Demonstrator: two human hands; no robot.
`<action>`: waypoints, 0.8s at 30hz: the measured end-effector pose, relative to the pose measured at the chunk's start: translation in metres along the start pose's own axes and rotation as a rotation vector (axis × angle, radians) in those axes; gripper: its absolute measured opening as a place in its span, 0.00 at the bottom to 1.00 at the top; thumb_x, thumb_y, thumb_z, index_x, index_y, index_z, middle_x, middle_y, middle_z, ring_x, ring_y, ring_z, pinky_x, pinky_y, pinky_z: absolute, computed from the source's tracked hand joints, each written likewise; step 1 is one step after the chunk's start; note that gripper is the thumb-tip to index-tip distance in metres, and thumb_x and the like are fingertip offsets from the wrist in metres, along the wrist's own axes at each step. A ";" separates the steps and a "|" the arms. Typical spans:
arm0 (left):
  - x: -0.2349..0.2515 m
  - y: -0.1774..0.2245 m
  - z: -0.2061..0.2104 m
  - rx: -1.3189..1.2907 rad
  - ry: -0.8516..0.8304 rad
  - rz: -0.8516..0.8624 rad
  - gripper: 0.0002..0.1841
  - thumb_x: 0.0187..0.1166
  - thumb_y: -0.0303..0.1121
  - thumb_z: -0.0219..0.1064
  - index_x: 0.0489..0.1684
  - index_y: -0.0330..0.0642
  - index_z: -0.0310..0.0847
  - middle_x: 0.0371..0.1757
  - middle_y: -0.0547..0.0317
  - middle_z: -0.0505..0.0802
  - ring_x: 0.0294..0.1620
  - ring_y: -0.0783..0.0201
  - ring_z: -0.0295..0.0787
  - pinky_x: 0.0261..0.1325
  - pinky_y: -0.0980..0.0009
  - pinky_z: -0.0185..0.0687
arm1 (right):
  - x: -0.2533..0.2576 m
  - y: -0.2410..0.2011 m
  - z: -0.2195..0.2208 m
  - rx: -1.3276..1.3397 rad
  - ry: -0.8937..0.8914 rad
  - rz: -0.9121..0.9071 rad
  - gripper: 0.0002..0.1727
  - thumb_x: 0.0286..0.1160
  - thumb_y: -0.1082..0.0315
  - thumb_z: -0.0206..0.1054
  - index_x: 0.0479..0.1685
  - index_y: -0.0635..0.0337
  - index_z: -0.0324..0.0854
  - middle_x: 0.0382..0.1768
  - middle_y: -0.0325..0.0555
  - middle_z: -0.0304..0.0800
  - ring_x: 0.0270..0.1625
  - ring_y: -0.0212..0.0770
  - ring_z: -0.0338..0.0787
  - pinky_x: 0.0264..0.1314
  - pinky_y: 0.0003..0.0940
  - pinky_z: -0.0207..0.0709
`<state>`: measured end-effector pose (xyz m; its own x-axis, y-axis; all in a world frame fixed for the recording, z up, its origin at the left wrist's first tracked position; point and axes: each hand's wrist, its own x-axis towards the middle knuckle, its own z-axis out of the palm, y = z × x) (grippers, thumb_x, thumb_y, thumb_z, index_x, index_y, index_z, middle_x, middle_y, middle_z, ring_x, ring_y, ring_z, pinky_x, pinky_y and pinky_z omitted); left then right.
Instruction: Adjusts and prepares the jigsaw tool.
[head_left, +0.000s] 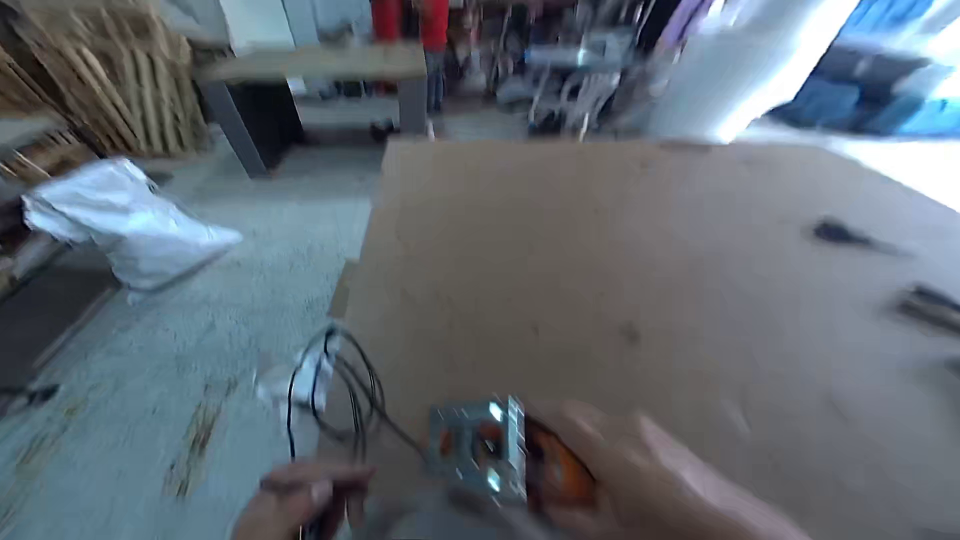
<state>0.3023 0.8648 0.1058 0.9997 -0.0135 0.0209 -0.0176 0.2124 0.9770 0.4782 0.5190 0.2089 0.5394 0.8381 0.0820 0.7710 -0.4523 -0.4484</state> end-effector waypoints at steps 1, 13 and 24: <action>-0.008 -0.002 0.000 0.008 -0.010 0.008 0.25 0.89 0.50 0.57 0.63 0.40 0.91 0.37 0.51 0.95 0.21 0.70 0.82 0.21 0.76 0.78 | 0.004 -0.008 0.017 -0.040 0.005 -0.103 0.39 0.57 0.42 0.82 0.71 0.45 0.77 0.50 0.35 0.91 0.44 0.36 0.93 0.35 0.40 0.89; -0.022 0.009 0.009 -0.112 0.273 0.194 0.07 0.82 0.30 0.71 0.50 0.38 0.86 0.27 0.43 0.91 0.17 0.62 0.87 0.18 0.74 0.83 | 0.051 -0.041 0.039 -0.202 -0.150 -0.307 0.34 0.53 0.46 0.79 0.66 0.41 0.81 0.52 0.28 0.89 0.45 0.33 0.88 0.37 0.34 0.84; 0.007 0.010 0.019 -0.128 0.157 0.109 0.16 0.89 0.36 0.63 0.59 0.31 0.89 0.50 0.30 0.94 0.17 0.65 0.84 0.16 0.76 0.77 | 0.076 -0.001 0.036 -0.067 -0.125 -0.112 0.40 0.64 0.19 0.60 0.68 0.35 0.82 0.45 0.22 0.87 0.44 0.24 0.87 0.40 0.32 0.86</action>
<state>0.3085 0.8477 0.1194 0.9827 0.1662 0.0819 -0.1333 0.3270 0.9356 0.5069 0.5941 0.1837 0.4059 0.9138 0.0151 0.8468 -0.3698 -0.3822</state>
